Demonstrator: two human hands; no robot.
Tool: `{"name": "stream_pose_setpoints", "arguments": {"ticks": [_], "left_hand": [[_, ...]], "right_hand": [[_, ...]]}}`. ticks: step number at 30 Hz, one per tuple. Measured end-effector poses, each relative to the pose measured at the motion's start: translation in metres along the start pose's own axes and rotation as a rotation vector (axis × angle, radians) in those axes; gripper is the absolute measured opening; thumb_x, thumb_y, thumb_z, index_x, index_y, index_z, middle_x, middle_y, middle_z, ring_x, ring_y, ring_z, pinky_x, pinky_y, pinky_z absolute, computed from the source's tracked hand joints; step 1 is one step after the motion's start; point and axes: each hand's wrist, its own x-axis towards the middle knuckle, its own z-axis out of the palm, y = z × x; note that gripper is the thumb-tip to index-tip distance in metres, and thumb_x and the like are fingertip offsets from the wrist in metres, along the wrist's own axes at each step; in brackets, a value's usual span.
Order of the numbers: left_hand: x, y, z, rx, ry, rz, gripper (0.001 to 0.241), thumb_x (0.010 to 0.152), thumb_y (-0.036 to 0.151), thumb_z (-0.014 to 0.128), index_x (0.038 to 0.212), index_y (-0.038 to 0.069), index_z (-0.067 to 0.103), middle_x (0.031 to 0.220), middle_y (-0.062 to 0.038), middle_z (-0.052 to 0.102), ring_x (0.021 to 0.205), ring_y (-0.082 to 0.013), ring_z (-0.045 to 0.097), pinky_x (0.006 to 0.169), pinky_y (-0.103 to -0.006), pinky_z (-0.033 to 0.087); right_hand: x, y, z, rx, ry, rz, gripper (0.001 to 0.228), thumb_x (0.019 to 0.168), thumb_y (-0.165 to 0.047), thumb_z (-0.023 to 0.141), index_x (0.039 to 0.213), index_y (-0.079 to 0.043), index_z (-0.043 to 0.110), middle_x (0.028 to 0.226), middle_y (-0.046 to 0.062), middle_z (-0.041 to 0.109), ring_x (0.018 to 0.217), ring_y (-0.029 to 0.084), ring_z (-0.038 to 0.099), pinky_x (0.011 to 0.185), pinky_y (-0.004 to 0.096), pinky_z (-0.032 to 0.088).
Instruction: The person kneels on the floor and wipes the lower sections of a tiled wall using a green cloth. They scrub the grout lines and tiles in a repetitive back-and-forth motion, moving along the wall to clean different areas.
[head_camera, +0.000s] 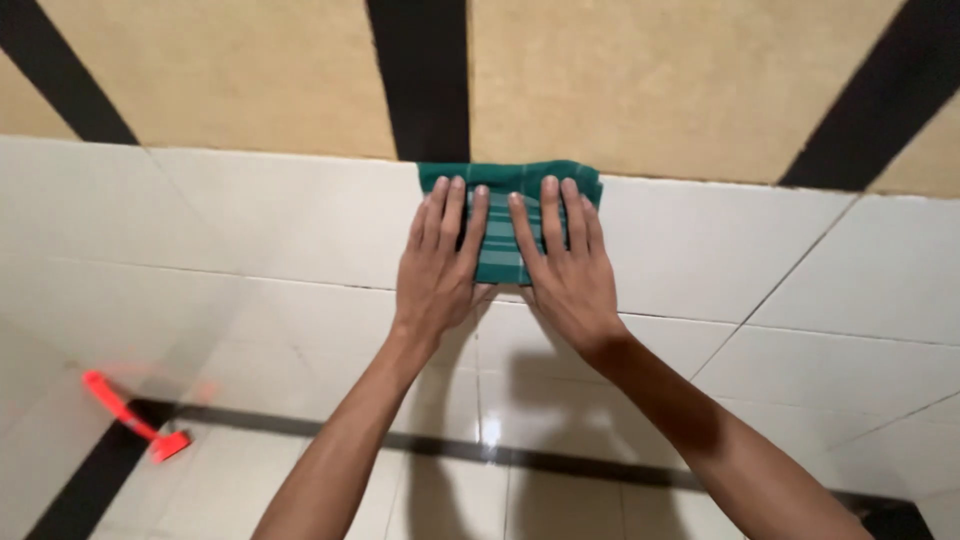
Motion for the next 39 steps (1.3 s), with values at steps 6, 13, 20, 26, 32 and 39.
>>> {"name": "stream_pose_setpoints", "arguments": {"ticks": [6,13,20,26,32,39], "left_hand": [[-0.008,0.022,0.022,-0.025,0.096,-0.03,0.112,0.071,0.042,0.086,0.158,-0.006,0.033,0.165,-0.029,0.027,0.154,-0.0452,0.027,0.127,-0.0519,0.025],[-0.004,0.063,0.022,0.08,0.097,-0.093,0.114,0.067,0.042,0.089,0.154,-0.01,0.036,0.159,-0.031,0.034,0.151,-0.0465,0.029,0.127,-0.0513,0.025],[0.024,0.125,0.038,0.133,0.04,-0.106,0.115,0.064,0.05,0.088,0.149,-0.013,0.043,0.152,-0.033,0.04,0.145,-0.0479,0.033,0.125,-0.0514,0.025],[0.066,0.211,0.066,0.198,0.025,-0.021,0.107,0.071,0.045,0.082,0.15,-0.012,0.04,0.155,-0.033,0.038,0.148,-0.0467,0.03,0.125,-0.05,0.025],[0.1,0.273,0.11,0.232,0.169,0.055,0.072,0.096,0.016,0.064,0.158,-0.009,0.036,0.164,-0.029,0.031,0.154,-0.045,0.026,0.129,-0.0494,0.025],[0.116,0.255,0.089,0.289,0.158,0.08,0.079,0.093,0.011,0.064,0.163,0.003,0.029,0.168,-0.018,0.023,0.154,-0.0347,0.029,0.128,-0.0502,0.025]], "right_hand": [[-0.019,0.009,0.021,-0.262,0.065,-0.036,0.087,0.085,-0.004,0.065,0.164,-0.008,0.031,0.164,0.028,0.026,0.153,0.046,0.028,0.127,0.052,0.028],[-0.03,0.028,0.019,-0.274,0.134,-0.057,0.087,0.087,-0.001,0.063,0.166,-0.007,0.026,0.167,0.023,0.026,0.156,0.039,0.029,0.127,0.047,0.03],[-0.062,0.097,0.0,-0.254,0.171,-0.143,0.081,0.09,-0.001,0.064,0.165,-0.01,0.034,0.168,0.02,0.03,0.156,0.034,0.03,0.128,0.045,0.03],[-0.12,0.166,-0.049,-0.257,0.134,-0.056,0.078,0.087,0.002,0.065,0.161,-0.01,0.043,0.165,0.021,0.034,0.154,0.037,0.033,0.126,0.051,0.031],[-0.168,0.214,-0.075,-0.345,0.099,0.087,0.084,0.088,0.004,0.067,0.166,-0.01,0.04,0.168,0.023,0.03,0.157,0.038,0.031,0.128,0.051,0.028],[-0.158,0.222,-0.061,-0.359,0.095,0.162,0.104,0.075,0.007,0.07,0.169,-0.011,0.029,0.171,0.024,0.022,0.158,0.04,0.024,0.128,0.049,0.025]]}}
